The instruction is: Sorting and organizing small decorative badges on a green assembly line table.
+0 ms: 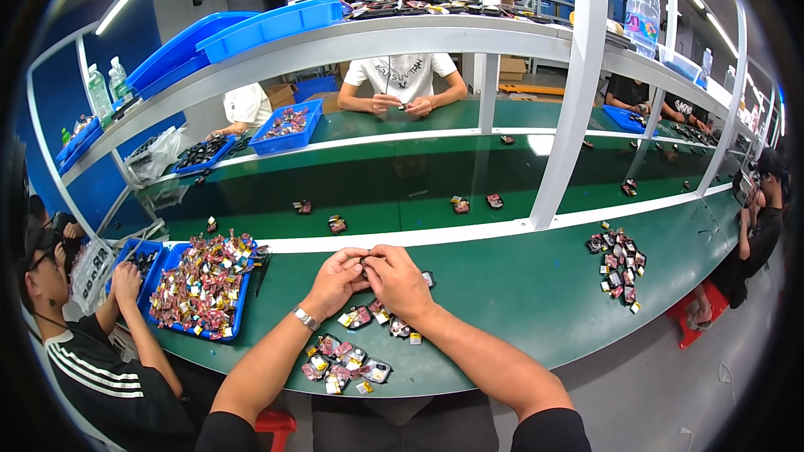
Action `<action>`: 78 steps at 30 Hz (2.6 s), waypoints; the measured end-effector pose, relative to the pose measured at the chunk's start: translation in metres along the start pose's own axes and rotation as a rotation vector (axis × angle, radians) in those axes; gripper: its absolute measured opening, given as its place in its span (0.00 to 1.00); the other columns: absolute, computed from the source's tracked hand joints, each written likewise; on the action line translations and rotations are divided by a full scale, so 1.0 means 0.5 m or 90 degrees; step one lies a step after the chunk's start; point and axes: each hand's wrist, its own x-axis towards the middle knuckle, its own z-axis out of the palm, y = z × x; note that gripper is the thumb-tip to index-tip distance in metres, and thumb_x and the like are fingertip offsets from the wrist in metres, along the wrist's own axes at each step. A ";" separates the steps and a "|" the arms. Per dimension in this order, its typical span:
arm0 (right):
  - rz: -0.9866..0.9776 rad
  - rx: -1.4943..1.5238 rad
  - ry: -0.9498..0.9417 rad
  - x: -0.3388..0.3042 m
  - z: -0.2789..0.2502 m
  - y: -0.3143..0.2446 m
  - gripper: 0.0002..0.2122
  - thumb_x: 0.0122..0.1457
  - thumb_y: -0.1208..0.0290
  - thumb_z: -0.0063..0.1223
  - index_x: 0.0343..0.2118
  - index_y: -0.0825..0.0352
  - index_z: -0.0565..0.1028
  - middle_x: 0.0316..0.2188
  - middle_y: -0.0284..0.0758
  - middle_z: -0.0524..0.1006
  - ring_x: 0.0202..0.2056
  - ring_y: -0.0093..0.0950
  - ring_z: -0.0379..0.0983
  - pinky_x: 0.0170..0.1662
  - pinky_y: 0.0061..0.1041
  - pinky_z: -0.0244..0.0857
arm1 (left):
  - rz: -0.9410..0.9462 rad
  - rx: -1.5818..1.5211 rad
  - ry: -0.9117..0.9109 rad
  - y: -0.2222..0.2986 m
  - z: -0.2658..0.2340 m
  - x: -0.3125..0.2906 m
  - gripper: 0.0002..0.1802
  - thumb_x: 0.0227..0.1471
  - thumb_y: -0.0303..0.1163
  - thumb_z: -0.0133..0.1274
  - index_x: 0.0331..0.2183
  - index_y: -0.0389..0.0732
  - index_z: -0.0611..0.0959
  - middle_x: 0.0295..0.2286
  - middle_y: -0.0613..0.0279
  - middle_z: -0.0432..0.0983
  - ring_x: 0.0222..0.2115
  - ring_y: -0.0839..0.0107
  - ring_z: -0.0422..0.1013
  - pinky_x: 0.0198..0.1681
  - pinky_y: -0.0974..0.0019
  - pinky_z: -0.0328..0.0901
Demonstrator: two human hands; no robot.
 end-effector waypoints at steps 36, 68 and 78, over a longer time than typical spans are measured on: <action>0.457 -0.021 -0.062 0.126 0.049 0.300 0.09 0.43 0.71 0.66 0.29 0.66 0.80 0.31 0.39 0.79 0.36 0.35 0.76 0.41 0.32 0.70 | 0.097 0.159 0.130 -0.002 0.006 0.010 0.18 0.56 0.20 0.43 0.49 0.32 0.67 0.48 0.47 0.70 0.44 0.60 0.74 0.44 0.65 0.72; 0.003 0.117 -0.301 0.057 -0.062 0.040 0.22 0.46 0.77 0.61 0.48 0.63 0.74 0.43 0.37 0.74 0.49 0.35 0.67 0.53 0.32 0.64 | -0.067 0.083 -0.026 0.024 -0.008 -0.003 0.17 0.63 0.33 0.42 0.51 0.37 0.71 0.40 0.59 0.74 0.42 0.69 0.73 0.45 0.64 0.70; 0.043 -0.069 -0.152 0.024 -0.012 0.002 0.11 0.48 0.75 0.60 0.36 0.66 0.77 0.35 0.35 0.74 0.38 0.34 0.73 0.40 0.31 0.69 | -0.086 0.006 0.011 0.022 0.007 -0.005 0.16 0.59 0.25 0.46 0.50 0.39 0.67 0.43 0.55 0.72 0.45 0.66 0.72 0.54 0.56 0.67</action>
